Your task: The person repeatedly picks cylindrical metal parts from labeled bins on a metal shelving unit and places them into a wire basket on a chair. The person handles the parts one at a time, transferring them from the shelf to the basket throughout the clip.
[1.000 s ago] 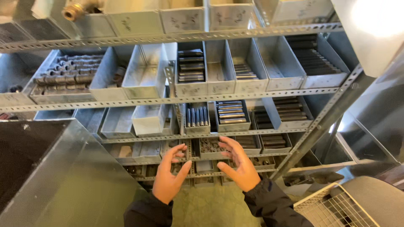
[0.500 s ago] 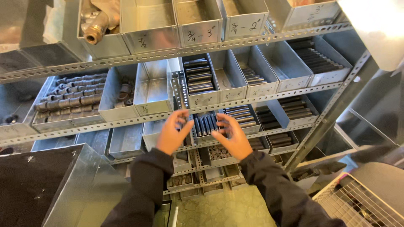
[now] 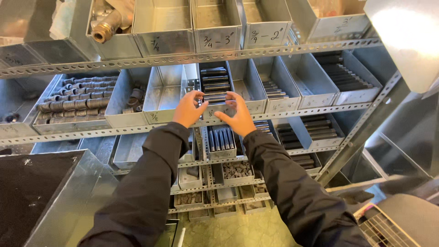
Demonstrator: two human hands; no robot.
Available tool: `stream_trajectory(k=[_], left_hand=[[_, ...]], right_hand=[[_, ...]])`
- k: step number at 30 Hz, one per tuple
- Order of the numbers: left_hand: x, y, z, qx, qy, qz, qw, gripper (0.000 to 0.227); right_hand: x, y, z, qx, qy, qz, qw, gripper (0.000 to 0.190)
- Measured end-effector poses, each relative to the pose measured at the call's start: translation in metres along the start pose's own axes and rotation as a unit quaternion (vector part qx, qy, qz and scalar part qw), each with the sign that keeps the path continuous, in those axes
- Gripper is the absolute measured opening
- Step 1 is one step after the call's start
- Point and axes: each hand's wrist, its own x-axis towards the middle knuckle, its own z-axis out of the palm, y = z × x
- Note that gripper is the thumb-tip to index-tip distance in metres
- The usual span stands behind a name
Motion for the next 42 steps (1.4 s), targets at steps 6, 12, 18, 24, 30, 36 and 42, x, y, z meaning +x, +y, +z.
stream_trajectory(k=[6, 12, 18, 24, 30, 36, 42], left_hand=[[0.053, -0.033, 0.020, 0.138, 0.016, 0.043, 0.989, 0.035], [0.106, -0.053, 0.041, 0.220, 0.002, 0.063, 0.973, 0.039], [0.162, -0.076, 0.071, 0.358, -0.043, 0.050, 0.931, 0.048], [0.192, -0.096, 0.083, 0.435, -0.098, 0.017, 0.895, 0.045], [0.201, -0.106, 0.098, 0.459, -0.011, 0.051, 0.887, 0.037], [0.196, -0.108, 0.102, 0.498, 0.027, 0.082, 0.863, 0.038], [0.156, -0.053, 0.069, 0.476, 0.057, 0.089, 0.873, 0.027]], right_hand=[[0.038, 0.008, -0.008, -0.149, -0.085, -0.064, 0.983, 0.092], [0.043, 0.064, 0.000, -0.297, -0.117, -0.192, 0.928, 0.101], [0.033, 0.070, 0.001, -0.427, -0.132, -0.245, 0.861, 0.124], [0.034, 0.068, -0.002, -0.419, -0.174, -0.201, 0.868, 0.130], [0.032, 0.068, 0.000, -0.400, -0.154, -0.200, 0.881, 0.132], [0.033, 0.054, -0.007, -0.211, -0.120, -0.142, 0.960, 0.124], [0.035, 0.062, -0.006, -0.224, -0.126, -0.152, 0.954, 0.123]])
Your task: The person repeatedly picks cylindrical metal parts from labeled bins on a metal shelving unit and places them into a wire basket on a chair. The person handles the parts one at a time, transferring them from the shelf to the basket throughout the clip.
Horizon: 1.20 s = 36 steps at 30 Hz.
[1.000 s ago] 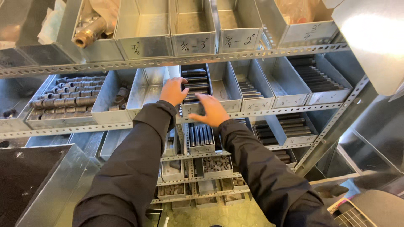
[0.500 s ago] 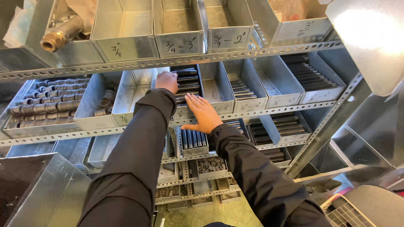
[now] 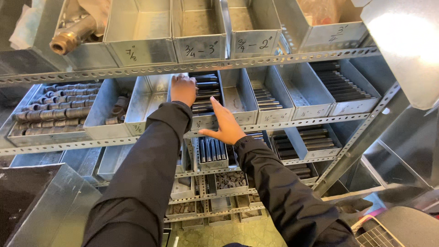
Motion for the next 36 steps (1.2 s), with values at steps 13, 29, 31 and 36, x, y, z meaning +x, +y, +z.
stream_trajectory(k=[13, 29, 31, 36], left_hand=[[-0.136, -0.003, -0.104, -0.313, -0.005, -0.034, 0.949, 0.028], [-0.300, 0.027, -0.243, -0.610, -0.055, -0.117, 0.782, 0.039], [-0.318, 0.037, -0.239, -0.638, -0.054, -0.132, 0.757, 0.046], [-0.363, 0.081, -0.227, -0.709, -0.089, -0.242, 0.656, 0.050]], right_hand=[[-0.006, -0.008, -0.026, 0.238, 0.189, 0.186, 0.935, 0.051], [-0.123, -0.166, -0.060, 0.382, 0.165, 0.246, 0.876, 0.031], [-0.139, -0.184, -0.062, 0.368, 0.177, 0.268, 0.873, 0.030], [-0.175, -0.218, -0.069, 0.308, 0.165, 0.321, 0.880, 0.039]])
